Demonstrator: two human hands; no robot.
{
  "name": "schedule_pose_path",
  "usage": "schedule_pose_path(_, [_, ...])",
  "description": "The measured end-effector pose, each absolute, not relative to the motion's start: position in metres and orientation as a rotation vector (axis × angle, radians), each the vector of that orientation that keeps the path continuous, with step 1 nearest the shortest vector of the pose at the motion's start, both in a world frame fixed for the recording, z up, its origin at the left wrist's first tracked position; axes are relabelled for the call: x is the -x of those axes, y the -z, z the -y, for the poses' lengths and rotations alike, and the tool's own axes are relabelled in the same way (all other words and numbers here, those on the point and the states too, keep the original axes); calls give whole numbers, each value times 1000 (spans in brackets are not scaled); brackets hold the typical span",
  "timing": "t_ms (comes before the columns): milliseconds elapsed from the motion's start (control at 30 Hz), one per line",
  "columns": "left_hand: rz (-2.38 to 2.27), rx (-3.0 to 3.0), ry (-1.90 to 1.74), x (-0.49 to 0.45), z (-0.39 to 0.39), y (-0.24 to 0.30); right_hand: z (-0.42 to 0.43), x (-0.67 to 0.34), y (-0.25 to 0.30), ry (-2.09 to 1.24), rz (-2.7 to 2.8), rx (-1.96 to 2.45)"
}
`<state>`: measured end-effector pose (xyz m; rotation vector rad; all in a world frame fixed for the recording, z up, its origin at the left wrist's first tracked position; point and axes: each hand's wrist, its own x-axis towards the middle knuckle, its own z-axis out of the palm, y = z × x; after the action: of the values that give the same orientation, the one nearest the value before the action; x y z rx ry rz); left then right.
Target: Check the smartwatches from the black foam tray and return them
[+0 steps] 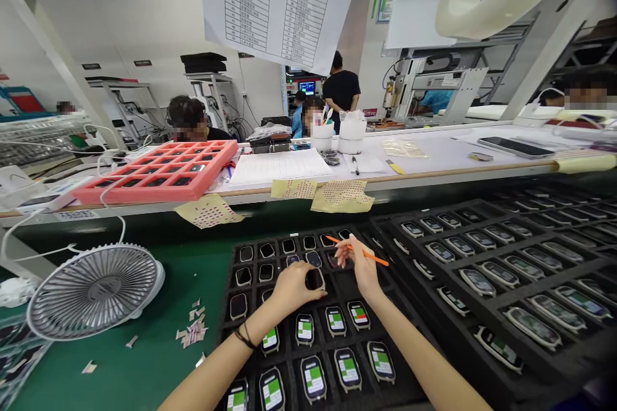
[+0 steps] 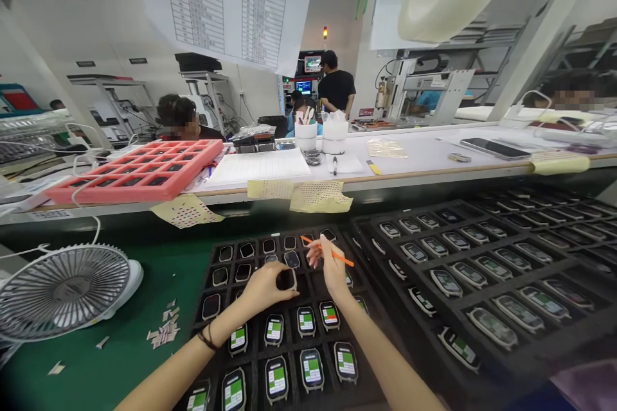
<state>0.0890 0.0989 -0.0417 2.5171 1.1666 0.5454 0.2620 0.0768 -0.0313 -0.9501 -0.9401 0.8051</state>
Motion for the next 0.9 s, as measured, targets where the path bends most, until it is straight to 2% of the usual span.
schedule_pose_path(67, [-1150,-2562,-517,-101,-97,45,-74,-270,31,-755,1013,1033])
schedule_pose_path(167, [-1146,-2644,-519,-95,-91,44,-64,-292,37,-474,1302,1412])
schedule_pose_path(300, [-1383,-2733,-495,-40,-72,37,-50,-323,58,-45,1591,2024])
schedule_pose_path(367, [-1530,-2740,-476,-6,-57,39,-47,-330,69,3,1647,2151])
schedule_pose_path(500, [-1639,-2699,-440,46,-28,61,-50,-330,77,-71,1738,2136])
schedule_pose_path(667, [-1451,-2825,-117,63,-13,69,-54,-334,79,-199,1785,2038])
schedule_pose_path(900, [-1417,-2015,-41,56,-18,24,-59,-344,87,-551,1712,1828])
